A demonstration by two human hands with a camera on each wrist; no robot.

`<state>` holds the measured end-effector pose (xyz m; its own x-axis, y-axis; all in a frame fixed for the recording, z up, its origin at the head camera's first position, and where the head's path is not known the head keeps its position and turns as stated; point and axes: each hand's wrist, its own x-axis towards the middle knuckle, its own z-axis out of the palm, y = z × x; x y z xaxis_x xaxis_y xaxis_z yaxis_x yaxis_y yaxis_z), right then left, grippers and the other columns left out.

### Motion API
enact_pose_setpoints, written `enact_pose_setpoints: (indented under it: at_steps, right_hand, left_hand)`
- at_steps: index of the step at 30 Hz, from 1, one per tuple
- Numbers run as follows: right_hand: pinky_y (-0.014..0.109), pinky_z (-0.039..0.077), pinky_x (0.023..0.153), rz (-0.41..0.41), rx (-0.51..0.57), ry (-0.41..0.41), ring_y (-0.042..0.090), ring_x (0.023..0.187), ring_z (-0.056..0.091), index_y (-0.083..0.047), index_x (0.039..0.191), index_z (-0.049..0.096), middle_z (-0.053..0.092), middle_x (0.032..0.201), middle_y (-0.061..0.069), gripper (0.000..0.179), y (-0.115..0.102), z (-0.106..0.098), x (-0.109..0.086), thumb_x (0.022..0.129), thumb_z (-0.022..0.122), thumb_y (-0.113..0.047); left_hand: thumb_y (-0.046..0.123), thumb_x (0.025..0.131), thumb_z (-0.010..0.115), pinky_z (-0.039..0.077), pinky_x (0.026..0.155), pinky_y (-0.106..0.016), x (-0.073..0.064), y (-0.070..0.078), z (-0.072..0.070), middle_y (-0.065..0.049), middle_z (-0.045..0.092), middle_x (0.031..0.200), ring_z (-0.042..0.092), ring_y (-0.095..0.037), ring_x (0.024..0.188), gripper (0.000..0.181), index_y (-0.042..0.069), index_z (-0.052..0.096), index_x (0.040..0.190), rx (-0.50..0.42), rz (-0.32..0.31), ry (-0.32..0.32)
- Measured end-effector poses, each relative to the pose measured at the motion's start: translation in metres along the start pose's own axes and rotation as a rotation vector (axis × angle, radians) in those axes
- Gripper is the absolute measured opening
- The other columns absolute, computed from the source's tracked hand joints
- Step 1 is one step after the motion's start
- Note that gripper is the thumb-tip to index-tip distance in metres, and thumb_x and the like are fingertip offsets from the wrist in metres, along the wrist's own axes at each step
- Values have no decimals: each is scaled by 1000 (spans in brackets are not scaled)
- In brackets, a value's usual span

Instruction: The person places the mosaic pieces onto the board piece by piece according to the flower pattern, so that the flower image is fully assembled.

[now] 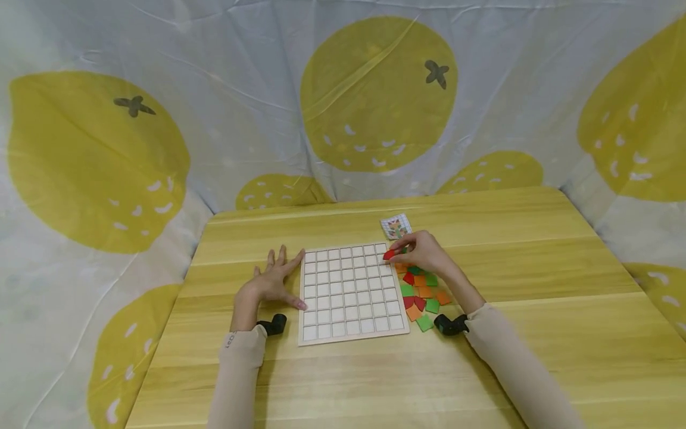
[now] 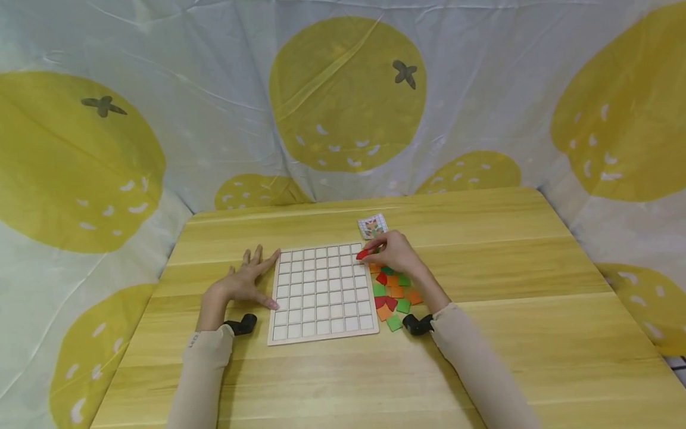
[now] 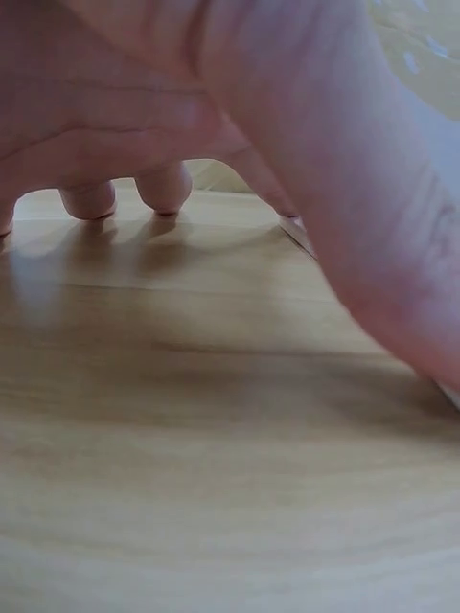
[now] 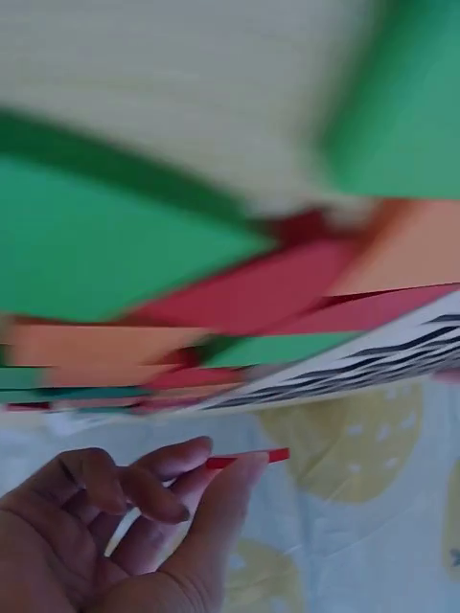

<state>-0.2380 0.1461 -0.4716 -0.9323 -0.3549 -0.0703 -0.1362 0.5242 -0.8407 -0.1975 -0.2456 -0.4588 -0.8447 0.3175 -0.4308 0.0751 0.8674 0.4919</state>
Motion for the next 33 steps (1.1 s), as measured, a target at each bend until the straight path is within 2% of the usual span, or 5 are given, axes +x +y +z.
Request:
enact_pose_setpoints:
  at_steps: [5,10,15,24,33]
  right_hand:
    - [23,44,60,-22,-17,-1,15,71,57,-9,100,81,76,93,8,22,-15,29,18,83,88,-21]
    - [24,48,64,0,13,-39,12,71,61,-9,99,80,74,85,5,19,-20,44,27,83,88,-16]
    - [24,43,60,2,4,-39,13,65,55,-10,100,81,70,76,3,19,-21,49,29,82,88,-14]
    - [22,39,59,-23,22,-54,12,65,53,-8,104,82,70,75,5,22,-20,51,30,84,87,-13]
    - [22,35,56,-2,38,-46,12,62,49,-12,104,83,68,73,3,19,-22,54,30,85,86,-13]
  left_hand:
    - [48,67,94,-12,115,-82,0,2,0,-23,-25,169,-28,-49,154,137,28,4,168,5,-15,-2]
    - [48,67,94,-12,115,-82,1,4,0,-22,-26,169,-29,-48,154,137,29,4,168,2,-10,-4]
    - [47,67,94,-13,114,-82,3,4,0,-22,-26,169,-28,-49,154,137,28,3,168,-1,-8,-6]
    - [46,68,94,-13,114,-82,1,1,1,-22,-27,169,-29,-49,154,137,27,3,168,-14,-9,-7]
    - [47,68,94,-13,114,-82,1,0,0,-22,-27,169,-29,-49,154,137,27,3,168,-6,-11,-9]
